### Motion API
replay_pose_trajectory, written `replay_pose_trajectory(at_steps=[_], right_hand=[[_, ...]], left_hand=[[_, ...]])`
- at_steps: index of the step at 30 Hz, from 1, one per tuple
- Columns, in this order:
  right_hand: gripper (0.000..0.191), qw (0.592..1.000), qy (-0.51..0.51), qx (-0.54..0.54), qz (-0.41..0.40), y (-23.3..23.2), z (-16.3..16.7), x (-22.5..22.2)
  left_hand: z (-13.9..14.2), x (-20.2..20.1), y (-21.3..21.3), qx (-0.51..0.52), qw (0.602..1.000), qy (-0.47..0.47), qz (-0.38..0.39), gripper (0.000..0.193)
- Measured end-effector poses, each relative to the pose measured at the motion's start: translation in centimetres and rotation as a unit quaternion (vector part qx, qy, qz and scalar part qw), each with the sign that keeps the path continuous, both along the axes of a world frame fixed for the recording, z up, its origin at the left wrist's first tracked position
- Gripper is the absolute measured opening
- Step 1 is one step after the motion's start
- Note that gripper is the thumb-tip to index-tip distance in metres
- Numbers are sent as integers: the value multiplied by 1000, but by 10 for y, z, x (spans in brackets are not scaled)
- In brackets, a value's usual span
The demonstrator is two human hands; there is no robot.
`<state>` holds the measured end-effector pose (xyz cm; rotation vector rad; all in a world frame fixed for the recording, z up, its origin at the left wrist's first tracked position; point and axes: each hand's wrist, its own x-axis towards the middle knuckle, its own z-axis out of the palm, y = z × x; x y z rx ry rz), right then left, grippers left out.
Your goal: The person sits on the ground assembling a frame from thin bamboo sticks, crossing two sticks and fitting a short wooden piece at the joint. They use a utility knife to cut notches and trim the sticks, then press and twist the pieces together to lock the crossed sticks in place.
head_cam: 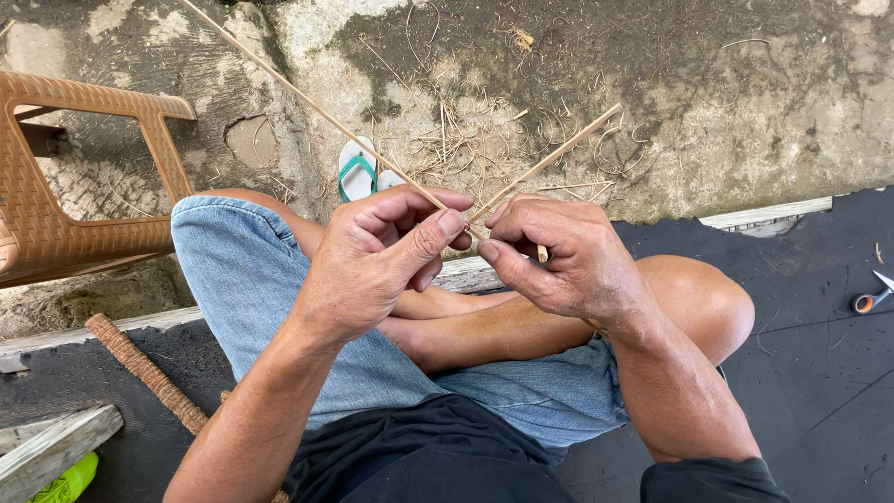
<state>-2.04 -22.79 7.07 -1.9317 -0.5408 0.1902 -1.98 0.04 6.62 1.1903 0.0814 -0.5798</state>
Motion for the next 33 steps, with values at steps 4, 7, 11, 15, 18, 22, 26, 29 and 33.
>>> replay_pose_trajectory(at_steps=[4, 7, 11, 15, 18, 22, 26, 29, 33], right_hand=[[8, 1000, 3, -2, -4, 0, 1, 0], [7, 1000, -3, 11, -2, 1, -1, 0], [9, 1000, 21, 10, -6, -1, -6, 1], [13, 991, 133, 16, -14, -2, -20, 7], [16, 975, 219, 34, -31, 0, -34, 10], [20, 964, 250, 88, -12, 0, -47, 15], [20, 959, 263, 108, 1, 1, -51, 16], [20, 960, 258, 112, 3, 3, -51, 15], [20, 967, 236, 99, -2, 4, -48, 13]], left_hand=[[0, 0, 0, -15, 1000, 13, 3, 25], [0, 1, 1, -14, 999, 31, 6, 25], [-3, 3, 1, -11, 999, 29, 12, 23], [-8, 9, 0, 5, 999, 50, 17, 21], [-13, 13, 0, 12, 998, 57, 14, 22], [-17, 14, -3, 14, 996, 81, 35, 20], [-18, 14, -2, 27, 994, 98, 45, 20], [-17, 12, 0, 9, 993, 104, 50, 20], [-18, 9, 0, -1, 993, 106, 51, 23]])
